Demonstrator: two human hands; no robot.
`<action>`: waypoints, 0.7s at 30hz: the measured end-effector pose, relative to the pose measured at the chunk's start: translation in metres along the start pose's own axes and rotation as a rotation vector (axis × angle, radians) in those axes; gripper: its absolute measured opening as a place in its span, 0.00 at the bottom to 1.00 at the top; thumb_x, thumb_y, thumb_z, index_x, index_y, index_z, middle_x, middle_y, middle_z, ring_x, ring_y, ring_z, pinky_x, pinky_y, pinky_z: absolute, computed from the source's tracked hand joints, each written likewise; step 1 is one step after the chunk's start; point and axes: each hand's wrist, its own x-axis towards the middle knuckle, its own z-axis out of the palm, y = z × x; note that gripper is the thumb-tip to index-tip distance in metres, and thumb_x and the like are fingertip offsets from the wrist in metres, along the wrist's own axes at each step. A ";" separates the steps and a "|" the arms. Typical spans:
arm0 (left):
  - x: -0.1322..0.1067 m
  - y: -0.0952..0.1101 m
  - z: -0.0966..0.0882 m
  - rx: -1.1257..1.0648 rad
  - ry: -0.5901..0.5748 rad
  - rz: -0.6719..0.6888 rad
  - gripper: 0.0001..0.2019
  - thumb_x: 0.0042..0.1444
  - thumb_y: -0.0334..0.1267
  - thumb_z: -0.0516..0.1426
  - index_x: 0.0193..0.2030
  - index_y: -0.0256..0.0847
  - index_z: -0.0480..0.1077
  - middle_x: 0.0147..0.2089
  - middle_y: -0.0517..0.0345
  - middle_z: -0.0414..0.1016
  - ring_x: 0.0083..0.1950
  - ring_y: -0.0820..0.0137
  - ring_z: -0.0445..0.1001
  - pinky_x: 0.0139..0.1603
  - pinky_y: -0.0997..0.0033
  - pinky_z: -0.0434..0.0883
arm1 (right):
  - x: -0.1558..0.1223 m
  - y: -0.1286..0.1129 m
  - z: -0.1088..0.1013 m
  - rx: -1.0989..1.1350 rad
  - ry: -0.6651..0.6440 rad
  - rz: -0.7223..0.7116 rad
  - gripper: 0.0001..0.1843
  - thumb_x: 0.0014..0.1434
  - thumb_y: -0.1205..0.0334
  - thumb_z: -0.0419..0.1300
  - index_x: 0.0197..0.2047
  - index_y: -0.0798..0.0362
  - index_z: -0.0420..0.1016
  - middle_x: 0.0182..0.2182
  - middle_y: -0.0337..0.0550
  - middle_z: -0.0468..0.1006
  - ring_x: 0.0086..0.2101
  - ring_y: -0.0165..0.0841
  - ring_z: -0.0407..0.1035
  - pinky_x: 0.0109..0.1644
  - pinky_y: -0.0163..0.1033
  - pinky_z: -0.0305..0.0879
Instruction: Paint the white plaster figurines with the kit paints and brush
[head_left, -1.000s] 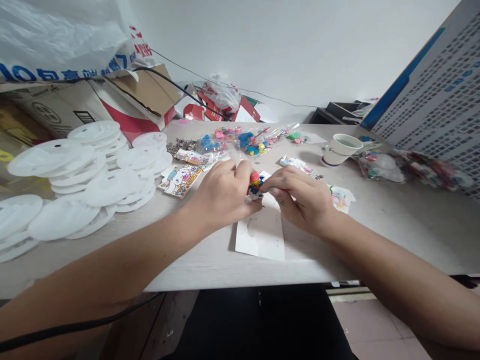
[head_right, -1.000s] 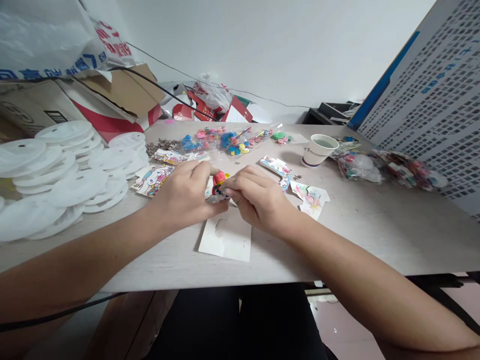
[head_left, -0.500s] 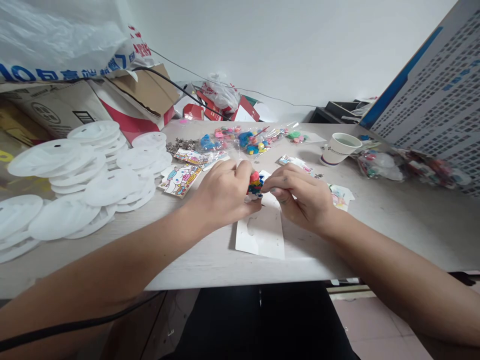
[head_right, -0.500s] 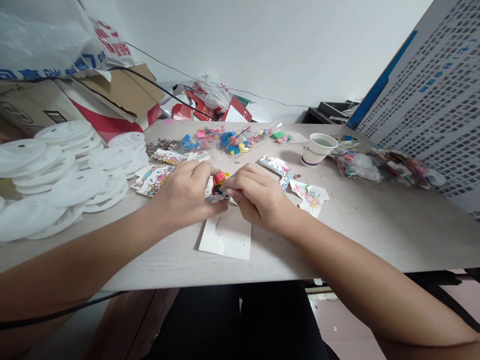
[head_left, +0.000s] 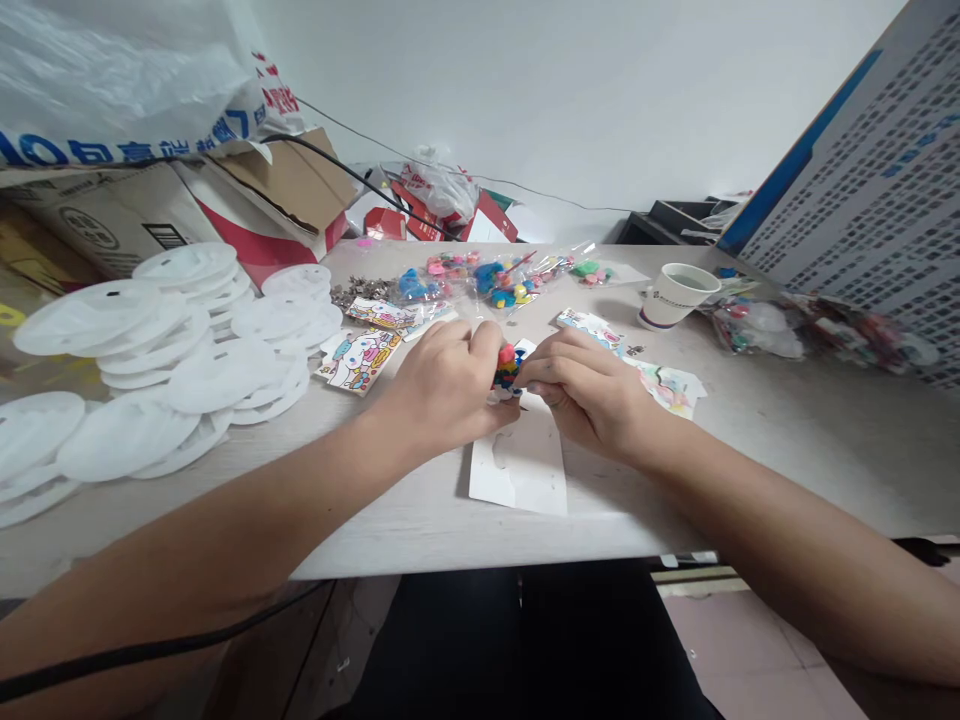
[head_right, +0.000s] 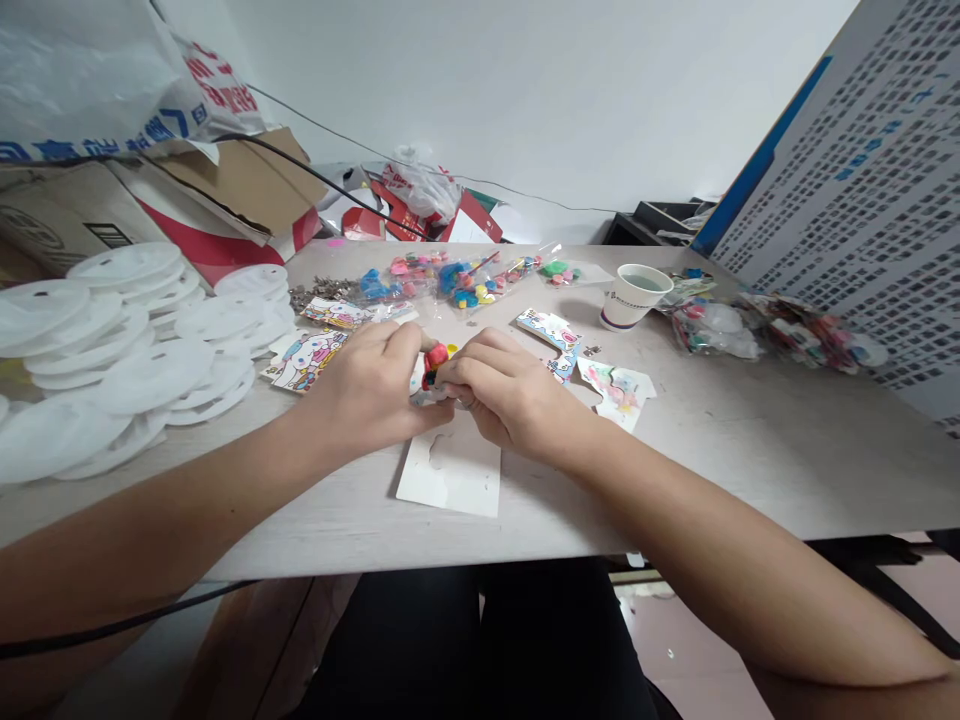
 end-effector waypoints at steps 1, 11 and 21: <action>0.000 0.000 0.000 0.000 -0.003 0.001 0.14 0.49 0.43 0.60 0.39 0.38 0.65 0.33 0.50 0.70 0.38 0.58 0.71 0.40 0.59 0.70 | 0.000 0.000 0.000 0.002 -0.009 0.001 0.08 0.68 0.69 0.50 0.45 0.51 0.68 0.36 0.47 0.76 0.37 0.36 0.67 0.43 0.45 0.69; 0.000 0.001 -0.001 0.008 -0.014 0.000 0.13 0.48 0.41 0.59 0.38 0.38 0.65 0.32 0.51 0.69 0.36 0.58 0.70 0.39 0.59 0.69 | 0.001 0.001 0.001 -0.019 -0.017 -0.013 0.07 0.67 0.71 0.49 0.43 0.52 0.66 0.34 0.48 0.75 0.37 0.36 0.65 0.43 0.46 0.68; 0.000 0.002 -0.002 0.009 -0.026 0.006 0.13 0.49 0.42 0.59 0.38 0.38 0.65 0.32 0.51 0.67 0.36 0.59 0.69 0.38 0.60 0.68 | 0.001 0.000 0.000 -0.030 -0.032 -0.007 0.08 0.67 0.71 0.48 0.43 0.52 0.66 0.35 0.48 0.74 0.37 0.37 0.65 0.44 0.46 0.67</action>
